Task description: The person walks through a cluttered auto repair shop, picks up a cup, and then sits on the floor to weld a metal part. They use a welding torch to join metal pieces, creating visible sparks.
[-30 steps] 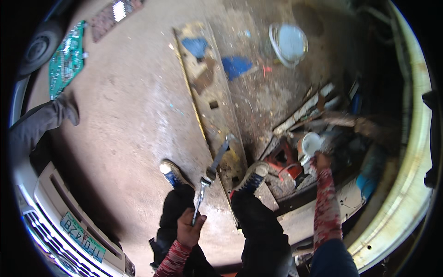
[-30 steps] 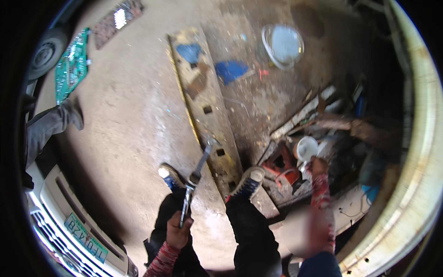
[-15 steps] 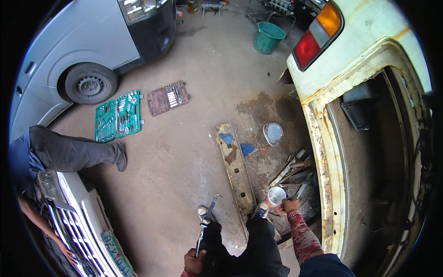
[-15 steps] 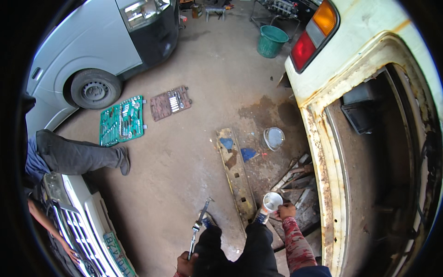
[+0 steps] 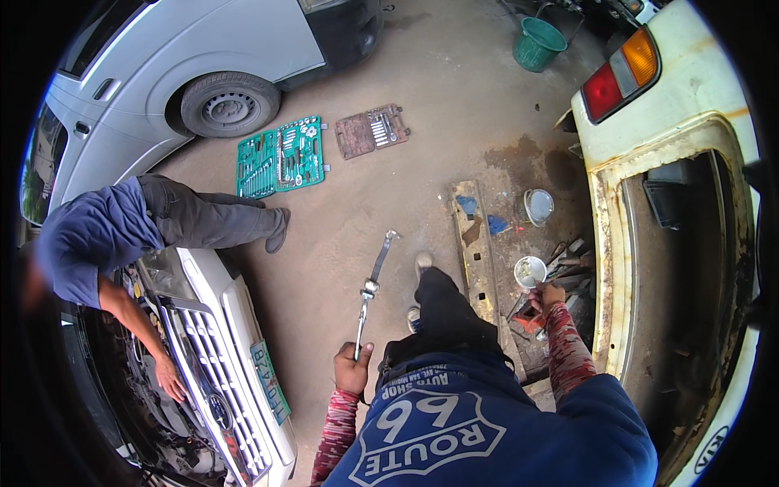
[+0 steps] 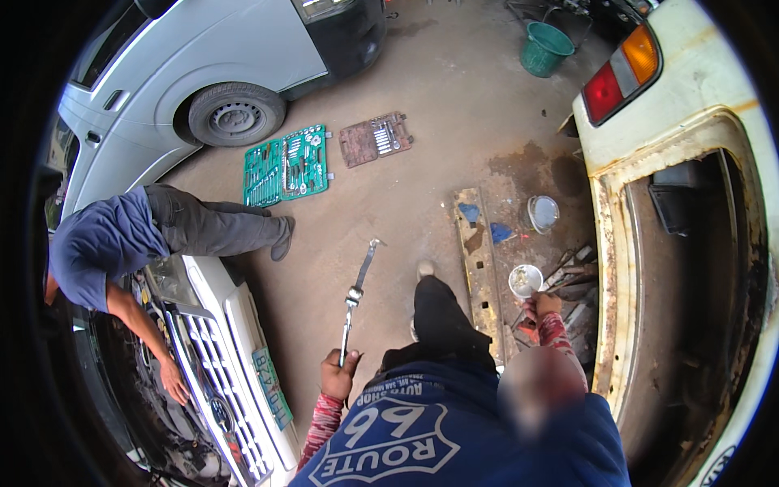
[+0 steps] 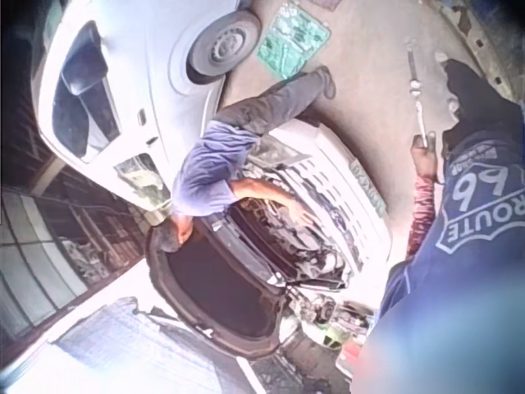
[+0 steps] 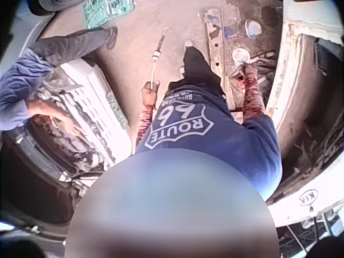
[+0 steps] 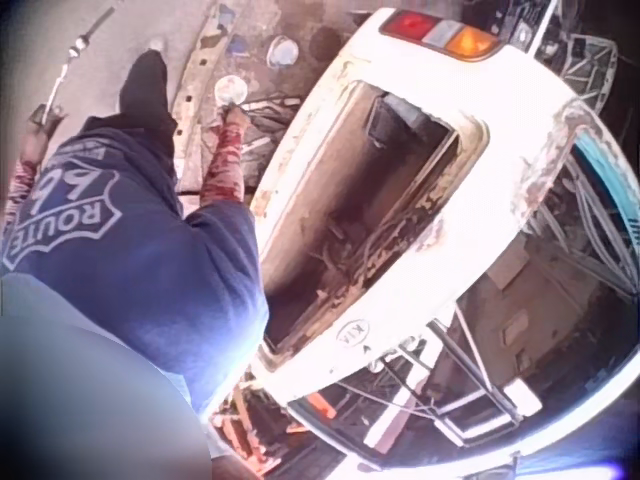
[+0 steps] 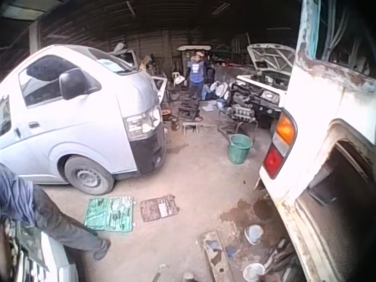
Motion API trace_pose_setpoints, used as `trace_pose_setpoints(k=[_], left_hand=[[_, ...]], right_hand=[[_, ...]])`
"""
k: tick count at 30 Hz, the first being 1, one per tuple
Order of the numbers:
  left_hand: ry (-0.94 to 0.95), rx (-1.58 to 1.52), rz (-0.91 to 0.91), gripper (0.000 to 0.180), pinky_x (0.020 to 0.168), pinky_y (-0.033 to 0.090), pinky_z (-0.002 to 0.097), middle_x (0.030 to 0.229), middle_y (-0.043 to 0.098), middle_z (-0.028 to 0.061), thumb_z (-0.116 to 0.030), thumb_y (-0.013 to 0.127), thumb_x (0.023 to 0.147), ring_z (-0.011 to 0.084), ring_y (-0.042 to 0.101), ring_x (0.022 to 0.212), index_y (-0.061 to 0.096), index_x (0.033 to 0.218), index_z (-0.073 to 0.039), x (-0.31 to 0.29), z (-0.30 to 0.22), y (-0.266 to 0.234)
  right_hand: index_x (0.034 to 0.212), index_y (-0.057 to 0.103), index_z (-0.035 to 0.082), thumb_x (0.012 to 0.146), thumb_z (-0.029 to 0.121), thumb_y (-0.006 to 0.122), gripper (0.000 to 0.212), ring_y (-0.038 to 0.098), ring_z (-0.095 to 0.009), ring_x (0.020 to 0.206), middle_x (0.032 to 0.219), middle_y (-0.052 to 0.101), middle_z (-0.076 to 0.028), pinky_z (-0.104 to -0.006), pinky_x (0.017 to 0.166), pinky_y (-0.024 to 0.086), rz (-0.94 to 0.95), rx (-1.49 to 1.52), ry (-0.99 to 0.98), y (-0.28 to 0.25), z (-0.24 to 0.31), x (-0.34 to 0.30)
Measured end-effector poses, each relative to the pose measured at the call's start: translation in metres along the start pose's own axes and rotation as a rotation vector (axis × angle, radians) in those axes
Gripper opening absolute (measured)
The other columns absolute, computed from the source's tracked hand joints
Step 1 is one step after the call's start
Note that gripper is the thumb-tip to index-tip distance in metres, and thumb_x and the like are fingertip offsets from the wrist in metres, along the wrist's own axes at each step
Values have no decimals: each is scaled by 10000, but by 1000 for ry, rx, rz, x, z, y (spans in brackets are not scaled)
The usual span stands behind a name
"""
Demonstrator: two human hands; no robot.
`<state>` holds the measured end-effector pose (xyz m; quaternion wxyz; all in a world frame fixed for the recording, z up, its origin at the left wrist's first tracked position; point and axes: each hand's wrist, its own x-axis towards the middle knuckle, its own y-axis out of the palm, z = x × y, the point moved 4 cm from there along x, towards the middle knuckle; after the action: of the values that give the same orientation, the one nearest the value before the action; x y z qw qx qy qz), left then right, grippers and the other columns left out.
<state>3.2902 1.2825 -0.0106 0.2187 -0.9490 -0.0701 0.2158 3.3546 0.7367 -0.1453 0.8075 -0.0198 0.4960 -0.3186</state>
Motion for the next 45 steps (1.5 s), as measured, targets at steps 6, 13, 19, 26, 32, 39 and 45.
trace_pose_setpoints(k=[6,13,19,26,32,39,45], left_hand=[[12,110,8,403,607,424,381,694,547,138,-245,741,939,234,510,623,565,706,33,126,-62,2],[101,102,82,377,603,438,380,684,553,111,-232,751,936,211,514,617,589,712,25,321,-188,41],[204,46,243,391,631,433,353,684,556,90,-257,744,945,175,503,650,590,732,33,487,-303,99],[349,121,451,360,632,436,314,667,510,-8,-302,701,980,102,453,669,623,793,-5,666,-428,203],[385,169,623,361,643,457,329,707,569,40,-319,693,985,115,515,680,663,810,-5,831,-575,308],[509,249,717,411,633,457,351,734,585,113,-371,695,977,168,543,668,652,820,7,956,-756,397],[505,264,611,429,660,496,379,689,594,138,-437,709,954,228,579,635,704,918,-9,1033,-838,492]], right_hand=[[991,633,50,924,176,673,149,689,-213,591,811,711,-108,-324,453,510,205,5,-73,62,77,27],[967,612,31,873,127,656,141,682,-219,564,763,690,-109,-345,452,522,169,99,-133,150,285,50],[888,608,16,845,93,667,107,654,-182,494,673,678,-95,-295,403,476,65,113,-286,162,446,62],[873,602,28,872,79,678,91,637,-164,492,704,682,-96,-279,408,460,78,321,-331,213,581,137],[899,597,56,896,101,686,100,569,-134,443,688,678,-78,-278,387,407,63,233,-352,267,732,215],[897,584,48,906,93,682,108,567,-133,456,688,663,-83,-263,393,416,121,426,-386,290,904,292],[846,507,23,878,-10,661,160,655,-260,471,631,632,-155,-350,369,507,96,582,-327,282,1019,416]])
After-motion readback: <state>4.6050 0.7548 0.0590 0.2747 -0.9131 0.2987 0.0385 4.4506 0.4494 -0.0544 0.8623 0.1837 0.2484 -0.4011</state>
